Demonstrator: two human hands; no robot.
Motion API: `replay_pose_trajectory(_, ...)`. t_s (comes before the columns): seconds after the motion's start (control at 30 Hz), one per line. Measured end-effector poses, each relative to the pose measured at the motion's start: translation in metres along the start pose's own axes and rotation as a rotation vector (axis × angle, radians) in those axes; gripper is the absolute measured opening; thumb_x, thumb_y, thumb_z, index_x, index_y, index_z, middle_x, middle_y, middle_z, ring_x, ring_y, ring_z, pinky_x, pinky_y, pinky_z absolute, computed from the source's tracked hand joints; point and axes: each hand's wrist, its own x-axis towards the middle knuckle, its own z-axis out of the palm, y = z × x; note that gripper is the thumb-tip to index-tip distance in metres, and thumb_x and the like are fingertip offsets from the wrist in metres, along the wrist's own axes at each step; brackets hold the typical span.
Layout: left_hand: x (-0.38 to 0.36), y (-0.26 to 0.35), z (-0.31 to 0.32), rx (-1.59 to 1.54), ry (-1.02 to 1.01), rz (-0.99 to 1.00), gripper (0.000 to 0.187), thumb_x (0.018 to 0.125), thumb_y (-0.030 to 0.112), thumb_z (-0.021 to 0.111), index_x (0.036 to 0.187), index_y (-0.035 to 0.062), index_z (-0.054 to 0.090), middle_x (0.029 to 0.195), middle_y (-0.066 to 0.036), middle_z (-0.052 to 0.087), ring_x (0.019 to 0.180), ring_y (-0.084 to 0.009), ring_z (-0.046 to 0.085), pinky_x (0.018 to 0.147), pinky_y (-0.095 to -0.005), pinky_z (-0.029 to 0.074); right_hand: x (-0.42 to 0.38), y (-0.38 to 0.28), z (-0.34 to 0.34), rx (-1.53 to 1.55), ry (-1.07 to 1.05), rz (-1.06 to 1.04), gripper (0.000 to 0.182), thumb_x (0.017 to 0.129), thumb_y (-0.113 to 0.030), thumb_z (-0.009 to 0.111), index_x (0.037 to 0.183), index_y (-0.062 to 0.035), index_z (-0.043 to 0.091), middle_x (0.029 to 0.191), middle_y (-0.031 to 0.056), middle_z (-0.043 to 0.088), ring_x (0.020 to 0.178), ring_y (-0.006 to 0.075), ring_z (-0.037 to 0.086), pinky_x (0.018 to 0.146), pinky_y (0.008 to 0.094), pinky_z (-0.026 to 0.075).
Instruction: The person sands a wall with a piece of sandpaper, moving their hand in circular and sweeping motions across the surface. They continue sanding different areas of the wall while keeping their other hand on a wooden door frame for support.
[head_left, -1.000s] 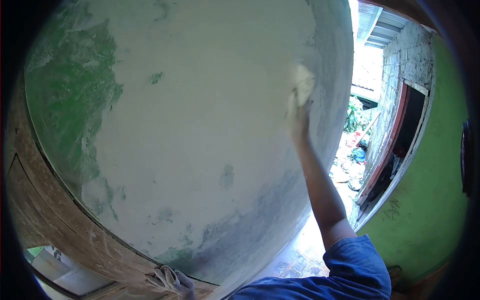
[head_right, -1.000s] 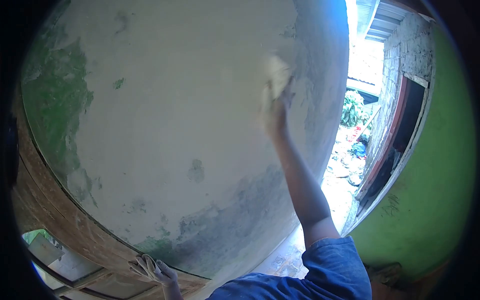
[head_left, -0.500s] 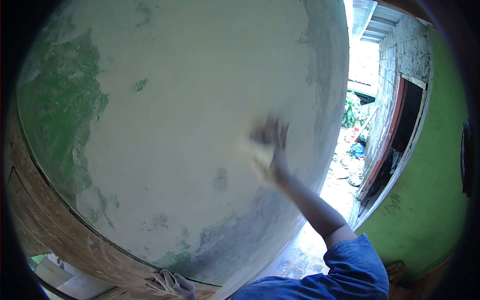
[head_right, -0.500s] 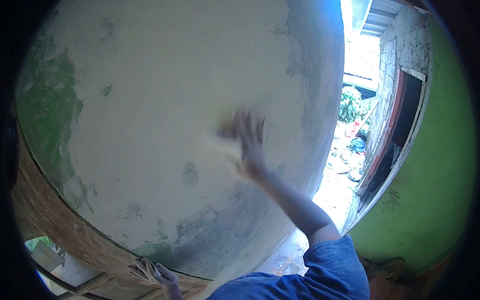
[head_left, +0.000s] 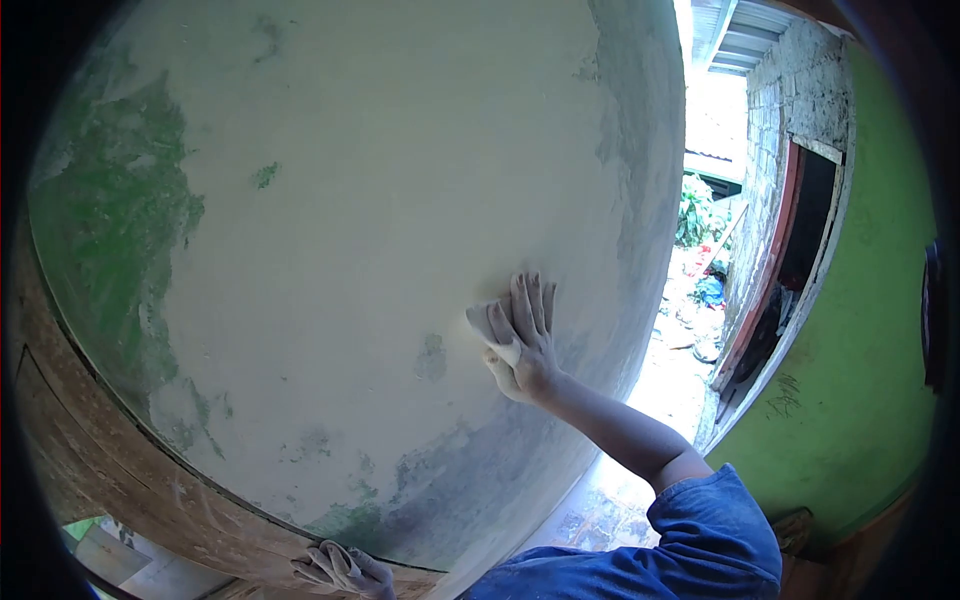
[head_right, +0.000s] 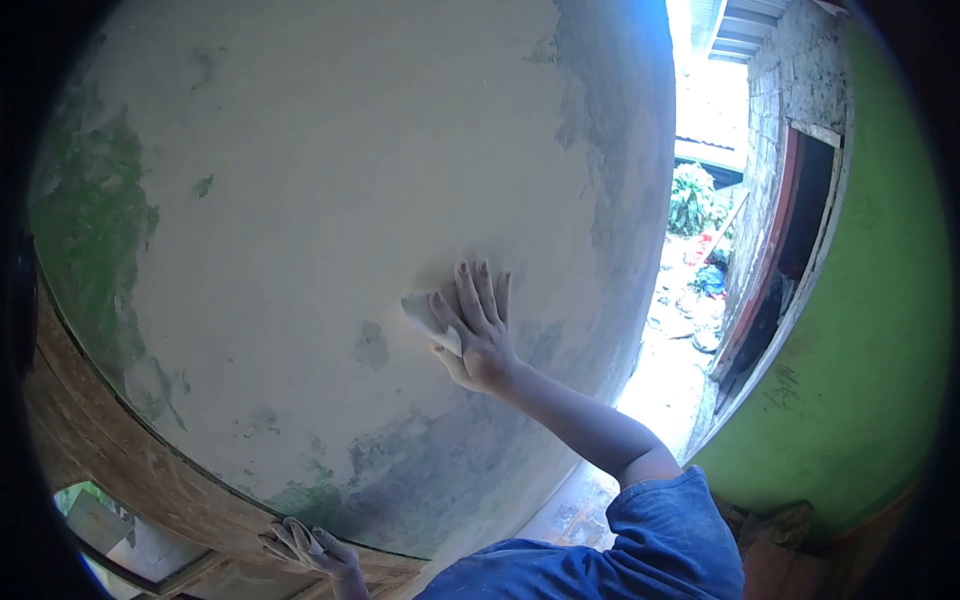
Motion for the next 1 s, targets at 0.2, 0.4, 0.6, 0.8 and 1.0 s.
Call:
replay_pose_trajectory(0.2,-0.006,-0.001,0.0,0.011,-0.015,-0.026,0.042,0.092,0.012,0.037,0.133,0.0022,0.038,0.142,-0.018,0.034,0.133,-0.0481,0.019,0.106,-0.0606,0.008,0.079,0.011,-0.017,0.06,0.14,0.038,0.061,0.081,-0.021,0.061,0.138,-0.0189,0.038,0.149,0.0169,0.016,0.137,0.0409,0.011,0.108,0.0578,0.0)
replay_pose_trajectory(0.4,-0.01,-0.003,0.002,-0.032,-0.018,-0.023,0.042,0.092,0.012,0.037,0.132,0.0005,0.039,0.141,-0.02,0.034,0.132,-0.0494,0.017,0.105,-0.0615,0.007,0.221,0.029,-0.032,0.07,0.213,0.149,0.06,0.09,-0.026,0.051,0.142,-0.0095,0.026,0.149,0.0167,0.016,0.137,0.0399,0.01,0.109,0.0564,0.004)
replay_pose_trajectory(0.6,-0.015,-0.005,0.003,0.019,-0.027,-0.044,0.042,0.092,0.011,0.037,0.132,0.0001,0.039,0.142,-0.021,0.032,0.132,-0.051,0.017,0.105,-0.0617,0.007,0.146,-0.076,-0.007,0.018,-0.087,-0.448,0.063,0.086,-0.046,0.051,0.141,-0.0309,0.026,0.151,0.0074,0.011,0.139,0.0327,0.001,0.103,0.0653,-0.009)
replay_pose_trajectory(0.8,-0.011,-0.006,0.001,0.044,-0.032,-0.008,0.042,0.091,0.011,0.037,0.131,-0.0013,0.039,0.142,-0.02,0.032,0.131,-0.0506,0.018,0.105,-0.0629,0.007,0.171,-0.044,-0.02,0.038,-0.008,-0.454,0.06,0.086,-0.038,0.055,0.139,-0.0332,0.029,0.151,0.002,0.012,0.14,0.0285,0.004,0.106,0.0599,-0.01)
replay_pose_trajectory(1.0,-0.023,-0.009,0.005,-0.069,-0.021,-0.05,0.037,0.09,0.009,0.039,0.126,-0.0017,0.043,0.138,-0.023,0.036,0.131,-0.0463,0.025,0.103,-0.0666,0.009,0.234,0.043,-0.039,0.332,0.167,0.157,0.05,0.094,-0.025,0.042,0.137,-0.0024,0.031,0.145,0.0186,0.023,0.137,0.0379,0.012,0.109,0.0554,0.006)
